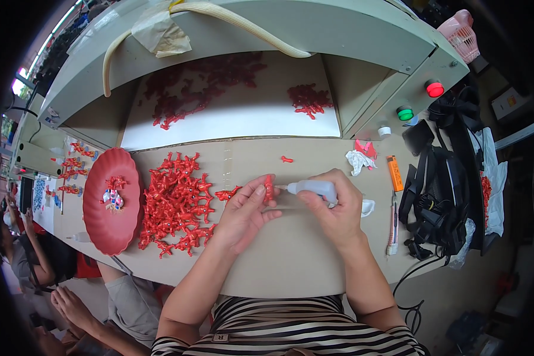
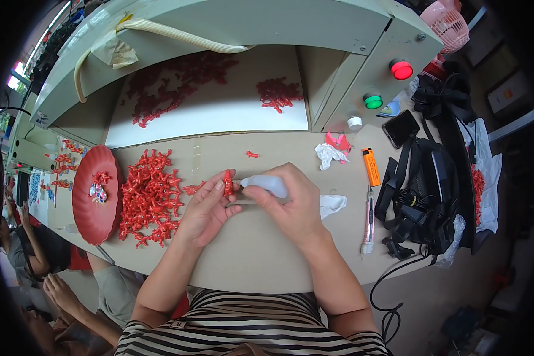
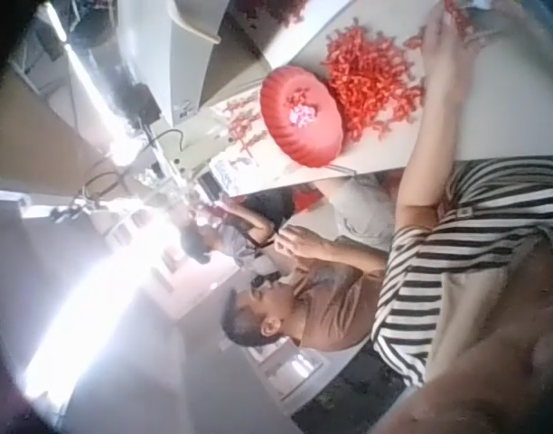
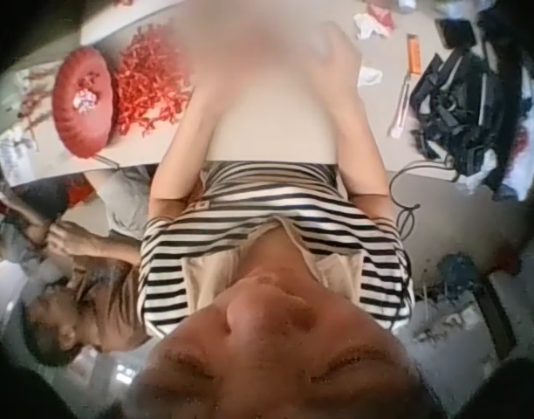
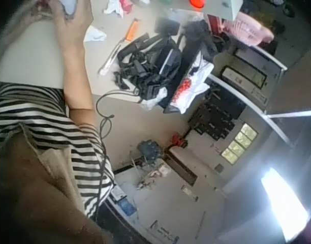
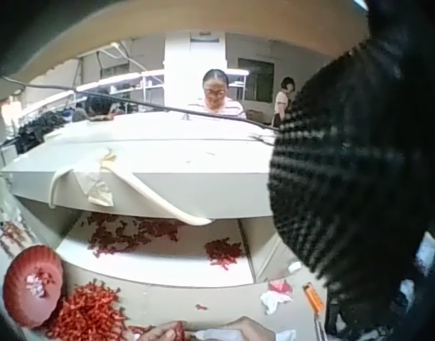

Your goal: The person assembles plastic figurines by applying glue to parts using a glue bottle and attaching the pieces together by hand.

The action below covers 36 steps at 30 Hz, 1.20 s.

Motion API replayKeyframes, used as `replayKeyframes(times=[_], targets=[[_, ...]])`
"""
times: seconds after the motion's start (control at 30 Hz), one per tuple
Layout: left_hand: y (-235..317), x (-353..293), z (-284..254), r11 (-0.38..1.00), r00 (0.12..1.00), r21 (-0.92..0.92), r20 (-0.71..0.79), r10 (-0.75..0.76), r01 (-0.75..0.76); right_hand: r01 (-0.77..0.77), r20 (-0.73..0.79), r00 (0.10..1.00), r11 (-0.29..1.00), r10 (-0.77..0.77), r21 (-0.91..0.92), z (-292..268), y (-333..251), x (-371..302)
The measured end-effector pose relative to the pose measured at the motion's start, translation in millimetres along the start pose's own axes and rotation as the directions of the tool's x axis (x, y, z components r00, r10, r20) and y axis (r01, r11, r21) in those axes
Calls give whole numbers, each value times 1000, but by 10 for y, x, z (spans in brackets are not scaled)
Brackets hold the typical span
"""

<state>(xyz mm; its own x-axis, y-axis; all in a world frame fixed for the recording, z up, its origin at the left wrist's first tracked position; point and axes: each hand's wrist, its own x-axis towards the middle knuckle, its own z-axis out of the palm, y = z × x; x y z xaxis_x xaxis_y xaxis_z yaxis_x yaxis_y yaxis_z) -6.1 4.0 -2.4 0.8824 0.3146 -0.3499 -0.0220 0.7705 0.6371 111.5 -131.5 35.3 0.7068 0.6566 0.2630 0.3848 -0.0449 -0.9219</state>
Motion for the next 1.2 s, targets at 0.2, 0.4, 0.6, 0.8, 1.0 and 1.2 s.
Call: replayKeyframes(times=[0.2,0.4,0.6,0.8,1.0,1.2], targets=[[31,-7,-14,995,1000,-95,15,1,0,-181,-9,979,880,206,440,-98,170,139],[94,-46,-6,968,999,-250,4,34,-31,-321,51,947,945,318,59,29,222,293],[156,-82,-37,941,995,-326,20,102,-90,72,212,977,895,25,-440,188,222,554],[179,-72,-93,926,990,-353,-11,141,-136,118,315,947,842,64,-526,267,246,547],[149,-58,-111,949,993,-298,30,116,-102,-45,204,968,905,143,-423,171,276,509],[183,-59,-128,942,989,-305,1,149,-142,-54,177,974,908,139,-414,83,152,502]])
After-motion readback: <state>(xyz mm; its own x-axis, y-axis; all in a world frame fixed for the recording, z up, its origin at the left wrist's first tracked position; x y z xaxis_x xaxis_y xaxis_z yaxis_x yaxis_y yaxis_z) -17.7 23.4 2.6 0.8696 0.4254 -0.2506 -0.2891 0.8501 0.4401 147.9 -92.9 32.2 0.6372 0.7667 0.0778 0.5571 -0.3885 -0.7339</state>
